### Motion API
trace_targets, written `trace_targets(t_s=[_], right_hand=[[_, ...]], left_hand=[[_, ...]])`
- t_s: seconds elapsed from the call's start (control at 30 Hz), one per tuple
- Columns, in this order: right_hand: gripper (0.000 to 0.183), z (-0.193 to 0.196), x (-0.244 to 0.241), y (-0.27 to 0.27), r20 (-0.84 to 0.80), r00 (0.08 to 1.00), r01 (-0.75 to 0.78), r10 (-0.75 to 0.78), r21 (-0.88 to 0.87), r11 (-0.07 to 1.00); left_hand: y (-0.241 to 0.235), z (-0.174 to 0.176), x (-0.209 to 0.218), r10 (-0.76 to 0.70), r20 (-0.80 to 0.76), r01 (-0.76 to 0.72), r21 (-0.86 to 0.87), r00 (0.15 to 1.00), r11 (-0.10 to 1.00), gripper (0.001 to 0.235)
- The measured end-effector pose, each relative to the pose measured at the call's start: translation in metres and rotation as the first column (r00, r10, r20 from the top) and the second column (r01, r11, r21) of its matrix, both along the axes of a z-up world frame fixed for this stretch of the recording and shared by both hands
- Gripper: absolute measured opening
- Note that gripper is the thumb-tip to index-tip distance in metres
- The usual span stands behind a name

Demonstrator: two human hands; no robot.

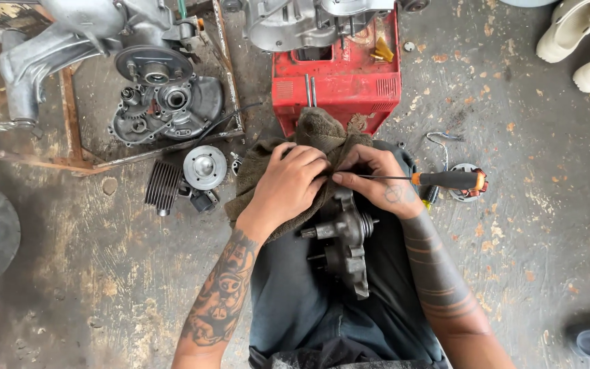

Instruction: Cleaning and scraping residue from the gasket surface of a motorcycle engine crankcase using a screwdriver and a cloth.

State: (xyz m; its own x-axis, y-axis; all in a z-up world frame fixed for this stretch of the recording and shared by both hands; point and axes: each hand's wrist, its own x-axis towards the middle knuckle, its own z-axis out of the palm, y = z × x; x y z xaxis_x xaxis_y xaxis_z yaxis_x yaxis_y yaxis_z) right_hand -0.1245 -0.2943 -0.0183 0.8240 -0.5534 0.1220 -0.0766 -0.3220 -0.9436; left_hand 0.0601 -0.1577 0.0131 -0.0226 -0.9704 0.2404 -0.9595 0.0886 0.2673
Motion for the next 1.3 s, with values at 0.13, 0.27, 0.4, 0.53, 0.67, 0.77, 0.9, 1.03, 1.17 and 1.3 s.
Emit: trace_targets(t_s=[0.13,0.27,0.4,0.53,0.67,0.77,0.9,1.03,1.17,1.3], right_hand=[[0.018,0.003,-0.005,0.006,0.038,0.999,-0.012,0.010,0.057,0.998],[0.014,-0.004,-0.001,0.010,0.255,0.966,0.037,-0.053,0.066,0.997],[0.022,-0.026,-0.008,0.002,0.440,0.869,0.187,-0.225,0.130,0.974],[0.026,-0.025,-0.009,-0.011,0.522,0.807,0.236,-0.275,0.142,0.961],[0.023,-0.022,-0.008,-0.003,0.456,0.866,0.201,-0.206,0.060,0.978],[0.018,-0.012,-0.005,-0.001,0.348,0.931,0.135,-0.107,-0.057,0.989],[0.015,-0.004,-0.005,0.002,0.252,0.967,0.065,-0.019,-0.174,0.983],[0.012,0.009,-0.002,0.008,0.200,0.975,0.145,-0.098,-0.239,0.960],[0.013,0.018,0.005,0.015,0.213,0.976,0.100,-0.047,-0.249,0.963],[0.014,0.032,0.009,0.019,0.216,0.976,0.039,0.007,-0.207,0.978]], left_hand=[[0.003,0.004,-0.003,-0.028,0.012,0.029,-0.055,1.000,0.998,0.015],[0.002,0.003,-0.002,-0.033,-0.008,0.032,-0.099,0.999,0.995,0.015],[0.002,-0.004,0.002,-0.021,-0.183,0.000,-0.114,0.983,0.993,0.018],[0.006,-0.011,0.001,-0.014,-0.201,-0.030,-0.215,0.980,0.976,0.014],[0.006,0.000,-0.004,-0.004,-0.200,-0.044,-0.235,0.980,0.971,0.019],[0.011,0.006,-0.009,0.018,-0.178,-0.060,-0.235,0.984,0.970,0.028],[0.016,0.008,-0.019,0.082,-0.075,-0.097,-0.225,0.994,0.970,0.039],[0.020,0.012,-0.031,0.137,-0.016,-0.138,-0.185,0.990,0.973,0.049],[0.017,0.005,-0.029,0.196,0.042,-0.185,-0.186,0.980,0.965,0.064],[0.014,-0.001,-0.024,0.181,0.010,-0.176,-0.181,0.984,0.968,0.063]])
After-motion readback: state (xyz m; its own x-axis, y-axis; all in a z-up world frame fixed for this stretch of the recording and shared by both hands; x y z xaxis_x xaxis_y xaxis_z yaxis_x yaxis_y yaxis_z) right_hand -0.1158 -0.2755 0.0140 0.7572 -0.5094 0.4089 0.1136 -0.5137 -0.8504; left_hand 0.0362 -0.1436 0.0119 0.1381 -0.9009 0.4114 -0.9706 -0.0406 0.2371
